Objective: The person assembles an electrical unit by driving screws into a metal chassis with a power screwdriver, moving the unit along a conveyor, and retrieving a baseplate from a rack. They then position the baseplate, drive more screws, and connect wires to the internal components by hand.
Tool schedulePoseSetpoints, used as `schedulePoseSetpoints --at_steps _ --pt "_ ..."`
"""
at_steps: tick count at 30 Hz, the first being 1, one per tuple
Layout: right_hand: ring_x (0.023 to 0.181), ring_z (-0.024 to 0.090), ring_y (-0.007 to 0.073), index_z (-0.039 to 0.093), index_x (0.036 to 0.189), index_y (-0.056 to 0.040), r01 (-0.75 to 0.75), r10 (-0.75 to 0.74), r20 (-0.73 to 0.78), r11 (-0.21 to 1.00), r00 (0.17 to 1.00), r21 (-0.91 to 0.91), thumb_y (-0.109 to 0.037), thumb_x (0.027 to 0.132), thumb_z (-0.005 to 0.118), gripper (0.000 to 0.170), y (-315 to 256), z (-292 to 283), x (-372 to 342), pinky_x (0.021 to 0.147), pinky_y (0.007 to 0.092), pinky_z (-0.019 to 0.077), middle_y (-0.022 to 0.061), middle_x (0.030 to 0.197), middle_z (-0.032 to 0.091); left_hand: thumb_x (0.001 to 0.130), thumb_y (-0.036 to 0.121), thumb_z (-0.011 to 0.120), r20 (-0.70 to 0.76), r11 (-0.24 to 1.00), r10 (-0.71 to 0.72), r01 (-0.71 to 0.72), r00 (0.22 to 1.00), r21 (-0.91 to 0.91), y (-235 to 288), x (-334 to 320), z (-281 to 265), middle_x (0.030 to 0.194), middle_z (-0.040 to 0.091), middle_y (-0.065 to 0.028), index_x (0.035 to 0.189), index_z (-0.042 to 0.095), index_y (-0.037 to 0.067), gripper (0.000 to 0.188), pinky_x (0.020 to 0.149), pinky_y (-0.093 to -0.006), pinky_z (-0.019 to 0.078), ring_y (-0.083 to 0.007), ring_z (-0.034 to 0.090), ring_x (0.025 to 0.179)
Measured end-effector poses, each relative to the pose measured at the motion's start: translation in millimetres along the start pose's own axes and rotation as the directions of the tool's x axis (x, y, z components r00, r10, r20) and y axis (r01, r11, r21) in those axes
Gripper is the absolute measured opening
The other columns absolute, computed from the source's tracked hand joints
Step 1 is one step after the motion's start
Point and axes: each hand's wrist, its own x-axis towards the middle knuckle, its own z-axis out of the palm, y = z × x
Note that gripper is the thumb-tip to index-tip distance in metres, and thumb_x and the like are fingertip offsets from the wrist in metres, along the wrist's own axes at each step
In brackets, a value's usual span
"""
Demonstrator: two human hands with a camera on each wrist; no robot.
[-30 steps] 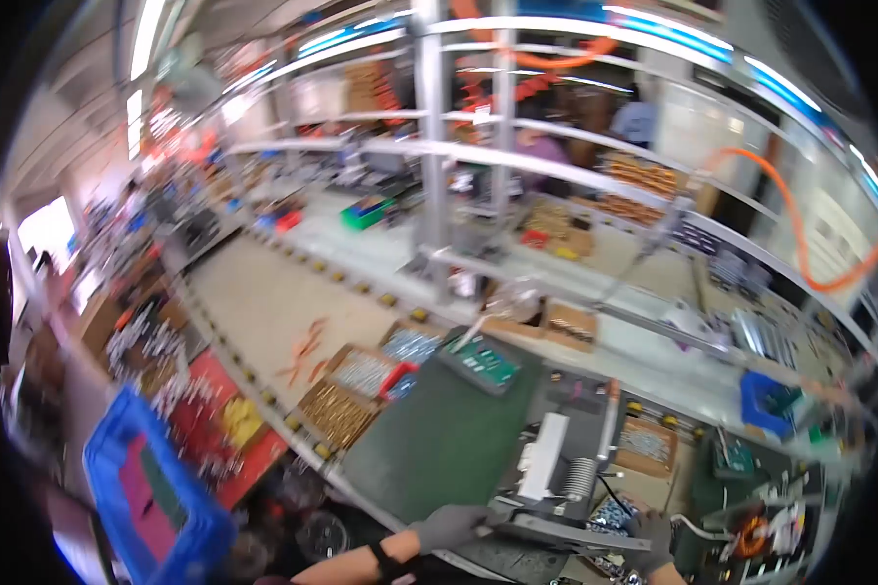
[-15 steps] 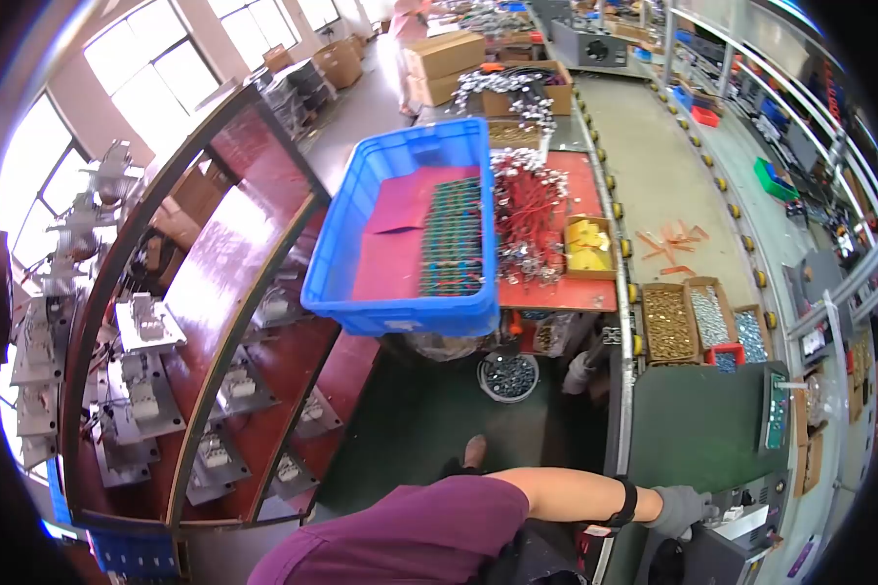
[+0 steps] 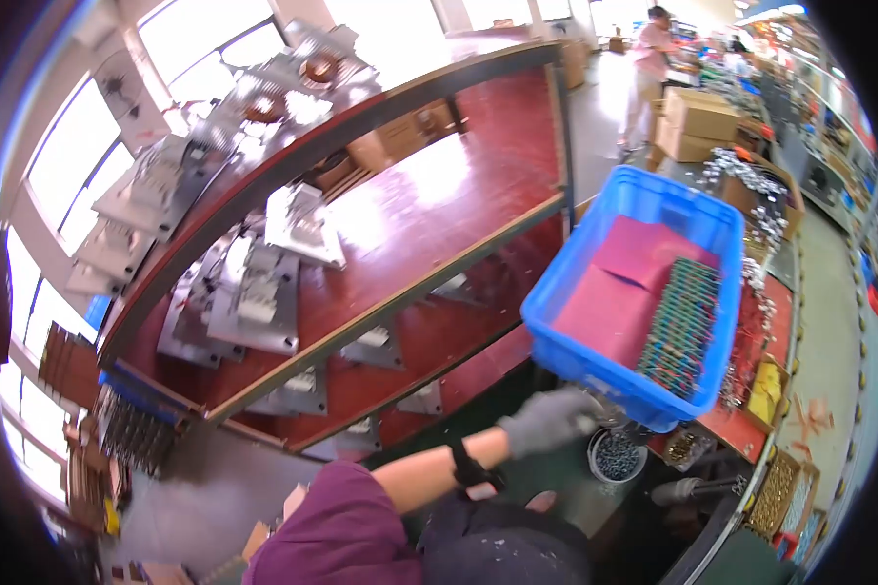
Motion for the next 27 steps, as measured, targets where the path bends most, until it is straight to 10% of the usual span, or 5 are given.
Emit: schedulePoseSetpoints --at_steps 7,12,20,23,27 --pt "0.100 0.058 0.0345 0.059 0.109 -0.0059 0.749 -0.750 0.035 0.662 0.661 0.043 -0.024 0.087 0.056 0.028 -120 -15 106 0.085 0.0398 0.0449 0.0175 0.103 0.063 0.082 0.020 0.062 -0.837 0.938 -0.166 0.345 0.522 0.029 -119 -126 -200 0.094 0.065 -0.0113 0.102 0.062 0.008 0.023 0.078 -0.0332 0.0496 -0.0247 0.064 0.088" --pt "0.097 0.059 0.0345 0.059 0.110 -0.0057 0.698 -0.692 0.130 0.716 0.710 -0.004 -0.022 0.086 0.058 0.029 -211 -14 113 0.082 0.0394 0.0464 0.0173 0.103 0.063 0.083 0.032 0.064 -0.951 0.746 -0.295 0.644 0.093 -0.168 -124 -157 -363 0.106 0.063 -0.0164 0.114 0.057 0.004 0.043 0.085 -0.0333 0.0472 -0.0285 0.061 0.098" --pt "0.099 0.060 0.0317 0.058 0.115 -0.0039 0.683 -0.693 0.130 0.720 0.709 0.118 -0.022 0.086 0.059 0.034 -313 43 164 0.084 0.0379 0.0458 0.0184 0.107 0.062 0.071 0.034 0.076 -0.917 0.803 -0.355 0.443 -0.181 -0.398 -308 -106 -477 0.111 0.057 -0.0206 0.123 0.047 0.001 0.068 0.090 -0.0394 0.0419 -0.0355 0.055 0.103" --pt "0.100 0.060 0.0309 0.058 0.117 -0.0041 0.663 -0.678 0.121 0.735 0.725 0.142 -0.021 0.085 0.060 0.036 -343 44 170 0.086 0.0372 0.0450 0.0183 0.108 0.062 0.076 0.017 0.072 -0.891 0.874 -0.453 -0.211 -0.029 -0.438 -327 -86 -479 0.068 0.045 0.0034 0.082 0.052 0.011 0.022 0.054 -0.0265 0.0398 -0.0118 0.045 0.060" --pt "0.092 0.060 0.0296 0.061 0.105 -0.0046 0.623 -0.641 0.074 0.762 0.764 0.175 -0.021 0.079 0.063 0.030 -351 62 188 0.081 0.0378 0.0455 0.0165 0.099 0.063 0.068 -0.004 0.056 -0.956 0.808 -0.287 -0.519 0.067 -0.279 -399 -58 -494 0.067 0.052 0.0003 0.075 0.056 0.009 0.015 0.053 -0.0278 0.0420 -0.0152 0.051 0.057"
